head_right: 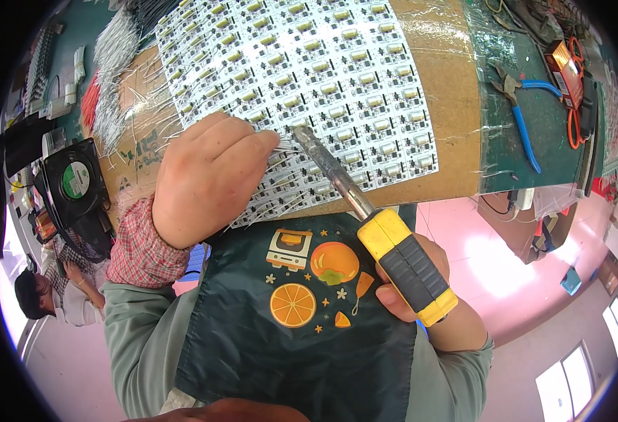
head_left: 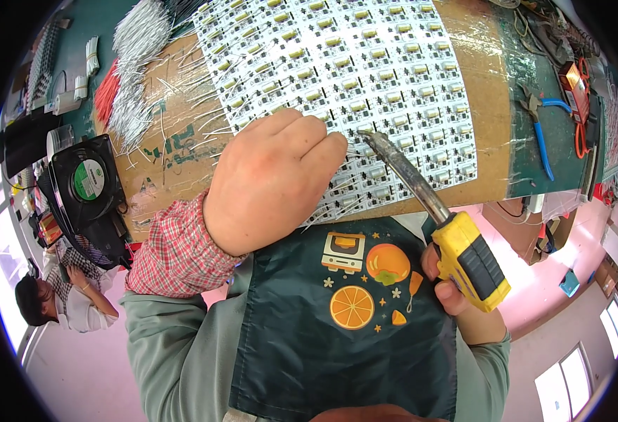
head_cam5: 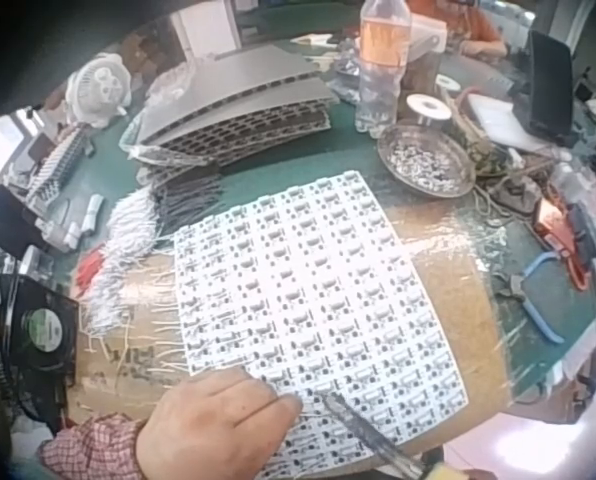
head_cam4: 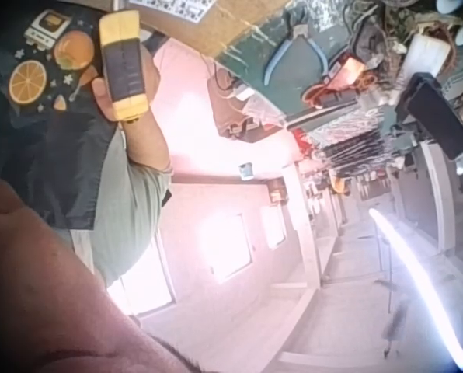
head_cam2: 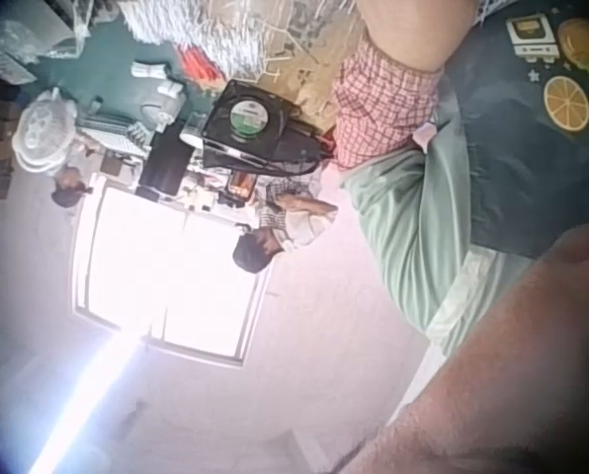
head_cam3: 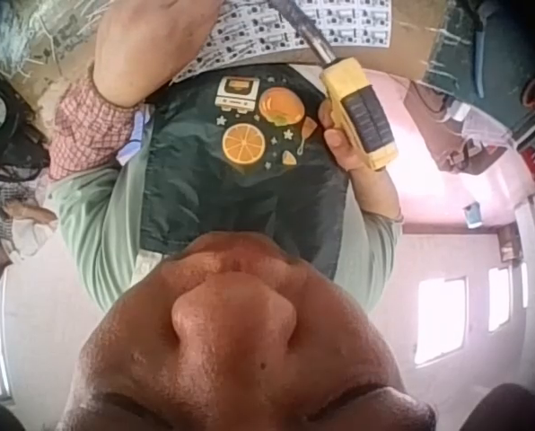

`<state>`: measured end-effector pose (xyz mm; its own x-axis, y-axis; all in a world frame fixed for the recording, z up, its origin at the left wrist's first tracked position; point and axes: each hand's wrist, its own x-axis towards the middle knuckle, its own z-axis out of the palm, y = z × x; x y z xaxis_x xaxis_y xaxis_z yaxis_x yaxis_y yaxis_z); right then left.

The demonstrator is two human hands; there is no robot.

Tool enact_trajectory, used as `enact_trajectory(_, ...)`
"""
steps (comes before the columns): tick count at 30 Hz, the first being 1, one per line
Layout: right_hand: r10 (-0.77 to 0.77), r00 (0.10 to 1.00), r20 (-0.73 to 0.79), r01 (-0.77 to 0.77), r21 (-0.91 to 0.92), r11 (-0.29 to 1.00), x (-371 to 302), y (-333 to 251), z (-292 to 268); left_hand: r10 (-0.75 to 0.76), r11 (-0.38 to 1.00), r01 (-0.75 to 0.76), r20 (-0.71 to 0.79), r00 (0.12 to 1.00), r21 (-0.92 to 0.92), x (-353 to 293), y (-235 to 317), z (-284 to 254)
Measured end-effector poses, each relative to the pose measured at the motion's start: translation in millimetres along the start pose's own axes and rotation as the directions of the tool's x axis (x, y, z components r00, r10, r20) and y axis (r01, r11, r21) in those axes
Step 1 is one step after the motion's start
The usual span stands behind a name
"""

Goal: The person solders wires onto circuit boards on a worktable using a soldering tool while positioning the wires by hand.

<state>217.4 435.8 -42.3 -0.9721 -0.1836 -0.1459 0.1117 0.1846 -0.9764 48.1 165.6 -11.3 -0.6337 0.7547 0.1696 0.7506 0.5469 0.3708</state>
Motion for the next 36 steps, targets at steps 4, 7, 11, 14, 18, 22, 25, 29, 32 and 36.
enact_trajectory(4, -0.008, 1.0, -0.009, 0.008, -0.023, 1.0, -0.7, -0.3, 1.2, -0.002, 1.0, 0.002, 0.005, 1.0, 0.005, -0.2, 0.4, -0.4)
enact_trajectory(7, -0.01, 1.0, -0.011, 0.01, -0.001, 1.0, 2.4, -1.4, 1.6, -0.001, 1.0, 0.001, 0.003, 1.0, 0.009, -0.1, 0.3, -0.6)
enact_trajectory(11, -0.063, 0.998, -0.03, 0.062, -0.048, 0.997, 4.4, -2.7, 0.8, -0.009, 1.0, 0.009, -0.007, 1.0, 0.001, -1.2, 1.7, -3.5)
enact_trajectory(14, -0.045, 0.999, -0.014, 0.045, 0.003, 0.999, 4.2, -2.3, -1.7, -0.027, 0.999, 0.026, -0.01, 1.0, -0.031, -2.7, 2.3, -16.5)
enact_trajectory(18, -0.03, 0.998, -0.058, 0.038, 0.13, 0.991, 4.7, -1.9, -0.3, -0.066, 0.994, 0.061, -0.049, 0.997, -0.091, 0.0, 2.8, -40.5)
enact_trajectory(22, -0.033, 0.997, -0.072, 0.041, 0.11, 0.993, 6.6, -2.9, 1.2, -0.019, 1.0, 0.017, -0.092, 0.996, -0.021, 2.2, -1.3, -25.1)
enact_trajectory(25, -0.056, 0.998, -0.027, 0.056, 0.008, 0.998, 4.7, 1.2, 0.1, -0.004, 0.999, 0.002, -0.081, 0.997, -0.036, 4.8, 0.7, -11.6)
enact_trajectory(29, -0.064, 0.998, 0.003, 0.065, -0.041, 0.997, 5.2, 4.2, 0.0, -0.012, 1.0, 0.01, -0.068, 0.998, -0.024, 4.5, -1.7, -3.7)
enact_trajectory(32, -0.067, 0.998, 0.007, 0.067, -0.066, 0.996, 5.0, 5.6, 2.2, -0.02, 1.0, 0.019, -0.069, 0.997, -0.012, 4.8, 0.0, -2.1)
enact_trajectory(36, -0.063, 0.998, 0.032, 0.065, -0.091, 0.994, 6.6, 5.1, 1.9, -0.019, 1.0, 0.02, -0.076, 0.997, 0.013, 5.8, 1.5, -1.0)
